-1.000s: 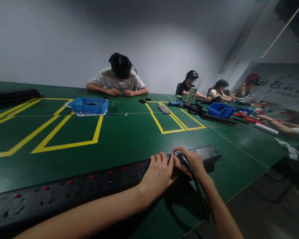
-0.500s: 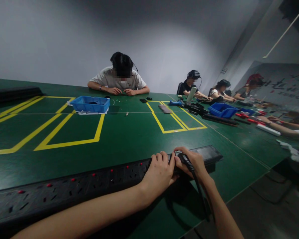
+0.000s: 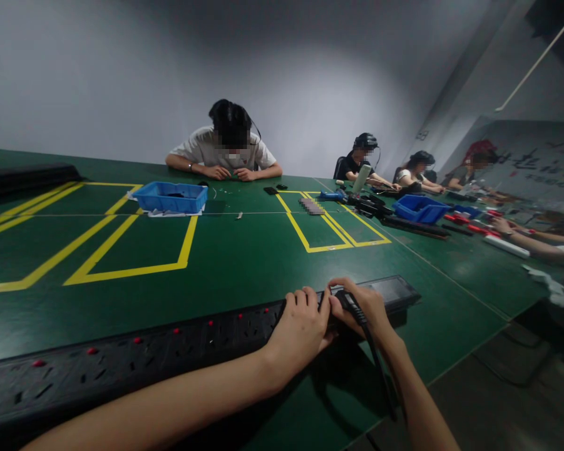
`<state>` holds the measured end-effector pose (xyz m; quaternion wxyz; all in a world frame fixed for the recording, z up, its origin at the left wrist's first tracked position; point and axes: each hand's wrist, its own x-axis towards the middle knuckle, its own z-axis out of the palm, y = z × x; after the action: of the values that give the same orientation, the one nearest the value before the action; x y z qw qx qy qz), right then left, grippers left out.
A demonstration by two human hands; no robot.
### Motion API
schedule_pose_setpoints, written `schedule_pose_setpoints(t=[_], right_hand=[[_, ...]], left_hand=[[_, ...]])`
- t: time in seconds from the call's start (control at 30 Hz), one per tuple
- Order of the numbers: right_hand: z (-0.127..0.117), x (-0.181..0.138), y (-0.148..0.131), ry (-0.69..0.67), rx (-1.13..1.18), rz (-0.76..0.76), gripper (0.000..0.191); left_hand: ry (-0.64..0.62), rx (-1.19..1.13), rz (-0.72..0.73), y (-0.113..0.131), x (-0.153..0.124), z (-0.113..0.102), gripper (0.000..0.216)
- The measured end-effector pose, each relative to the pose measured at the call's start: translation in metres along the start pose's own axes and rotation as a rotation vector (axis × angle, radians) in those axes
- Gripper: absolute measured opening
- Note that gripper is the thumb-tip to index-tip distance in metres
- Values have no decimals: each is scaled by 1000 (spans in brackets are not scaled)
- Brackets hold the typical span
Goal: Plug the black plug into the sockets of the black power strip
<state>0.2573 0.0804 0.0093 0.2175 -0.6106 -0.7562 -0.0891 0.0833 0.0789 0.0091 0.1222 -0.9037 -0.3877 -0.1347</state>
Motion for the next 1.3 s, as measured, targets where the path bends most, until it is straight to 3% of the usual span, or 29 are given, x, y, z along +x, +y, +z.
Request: schedule_pose_setpoints(t=[1.3], right_hand=[[-2,0,-2,7,-6,-1,24]], left_hand=[[-2,-9,-10,0,0,0,62]])
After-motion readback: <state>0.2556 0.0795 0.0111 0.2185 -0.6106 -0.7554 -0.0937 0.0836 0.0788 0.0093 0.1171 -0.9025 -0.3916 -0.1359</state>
